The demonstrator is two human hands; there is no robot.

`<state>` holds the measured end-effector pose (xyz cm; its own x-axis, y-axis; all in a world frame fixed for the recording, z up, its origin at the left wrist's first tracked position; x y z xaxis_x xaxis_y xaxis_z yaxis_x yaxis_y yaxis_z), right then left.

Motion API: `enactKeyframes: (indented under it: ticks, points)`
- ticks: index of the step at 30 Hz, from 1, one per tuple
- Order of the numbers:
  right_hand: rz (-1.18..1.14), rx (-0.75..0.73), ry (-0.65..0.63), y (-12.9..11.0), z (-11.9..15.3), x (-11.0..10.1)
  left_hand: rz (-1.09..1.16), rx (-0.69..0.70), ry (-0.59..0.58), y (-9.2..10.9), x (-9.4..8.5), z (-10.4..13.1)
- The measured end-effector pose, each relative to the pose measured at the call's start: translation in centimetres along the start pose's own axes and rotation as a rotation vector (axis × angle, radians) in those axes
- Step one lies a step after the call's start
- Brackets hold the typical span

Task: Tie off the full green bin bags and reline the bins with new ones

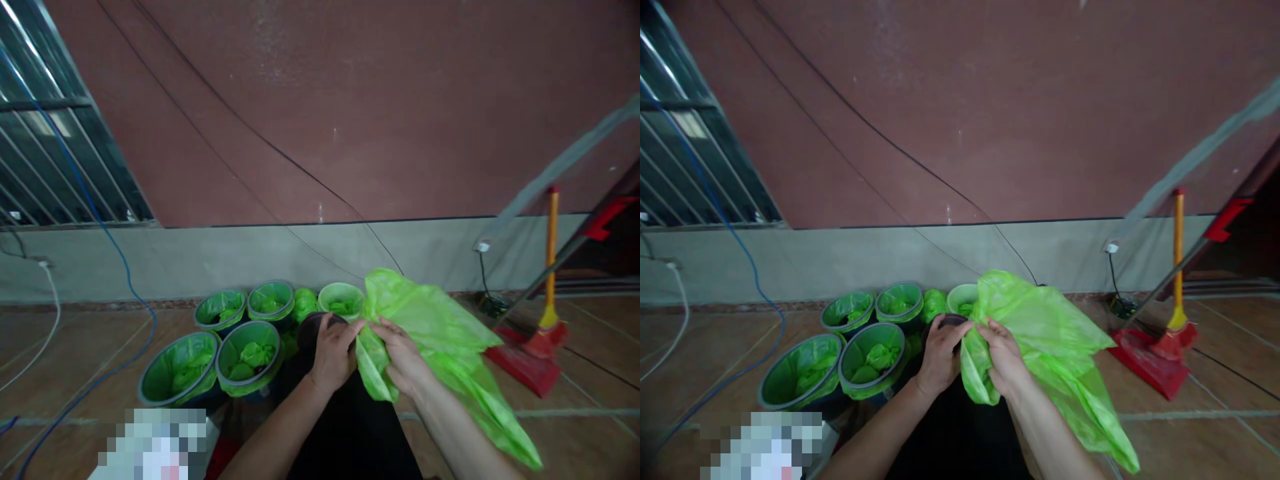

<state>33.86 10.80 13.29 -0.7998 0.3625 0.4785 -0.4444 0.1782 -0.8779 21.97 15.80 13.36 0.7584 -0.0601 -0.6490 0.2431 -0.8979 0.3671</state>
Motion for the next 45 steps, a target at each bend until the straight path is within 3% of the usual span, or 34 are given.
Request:
enactKeyframes:
  ticks: [3,7,13,17,19,22,25,28,32,35,38,42,45]
  points:
    - [-0.069,0.035,0.066,-0.5,-0.1,-0.2,-0.097,-0.018,0.116,-0.4,-0.7,0.4]
    - [-0.111,-0.041,0.134,-1.7,-0.9,-1.0,-0.17,-0.053,0.202,-1.4,-1.8,0.8]
    - [-0.019,-0.282,0.245,-6.0,-3.4,-4.2,-0.267,-0.23,0.354,-4.2,-3.4,1.6]
    - [0.304,-0.535,0.268,-8.3,-1.5,-4.4,-0.232,-0.382,0.37,-5.0,-4.1,0.9]
    - [0.634,-0.595,0.19,-7.1,0.4,-3.3,-0.178,-0.456,0.347,-5.0,-4.4,0.1]
    - [1.071,-0.567,-0.004,-2.1,1.7,-2.4,-0.071,-0.509,0.302,-4.7,-4.6,-1.2]
    - [1.29,-0.51,0.109,2.3,0.2,-4.3,0.068,-0.519,0.277,-5.0,-4.8,-1.8]
    - [1.422,-0.343,0.178,4.6,-2.7,-7.4,0.139,-0.543,0.306,-5.7,-5.3,-1.5]
    - [1.549,-0.176,0.065,5.8,-4.2,-10.1,0.128,-0.558,0.344,-6.0,-6.3,-0.6]
    - [1.656,-0.023,-0.01,7.2,-3.5,-11.6,0.141,-0.572,0.364,-6.1,-7.0,-0.4]
    - [1.697,0.08,0.01,8.7,-2.1,-13.6,0.198,-0.653,0.433,-7.4,-7.6,-0.1]
    - [1.686,-0.092,0.098,8.1,-0.9,-16.7,0.3,-0.77,0.518,-11.5,-7.6,0.6]
    - [1.683,-0.296,0.13,4.6,-0.8,-18.5,0.351,-0.846,0.511,-14.7,-6.7,0.7]
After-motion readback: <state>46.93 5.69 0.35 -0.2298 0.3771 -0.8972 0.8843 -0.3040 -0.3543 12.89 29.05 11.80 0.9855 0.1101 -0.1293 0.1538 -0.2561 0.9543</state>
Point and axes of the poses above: each hand's wrist, its own z-axis away from the middle knuckle, its own x-axis out of the palm, y = z × x, the point moved 4 cm from there along -z, towards the middle knuckle, and after that the axes turned 7 degrees about -y, right-handed, at the moved point
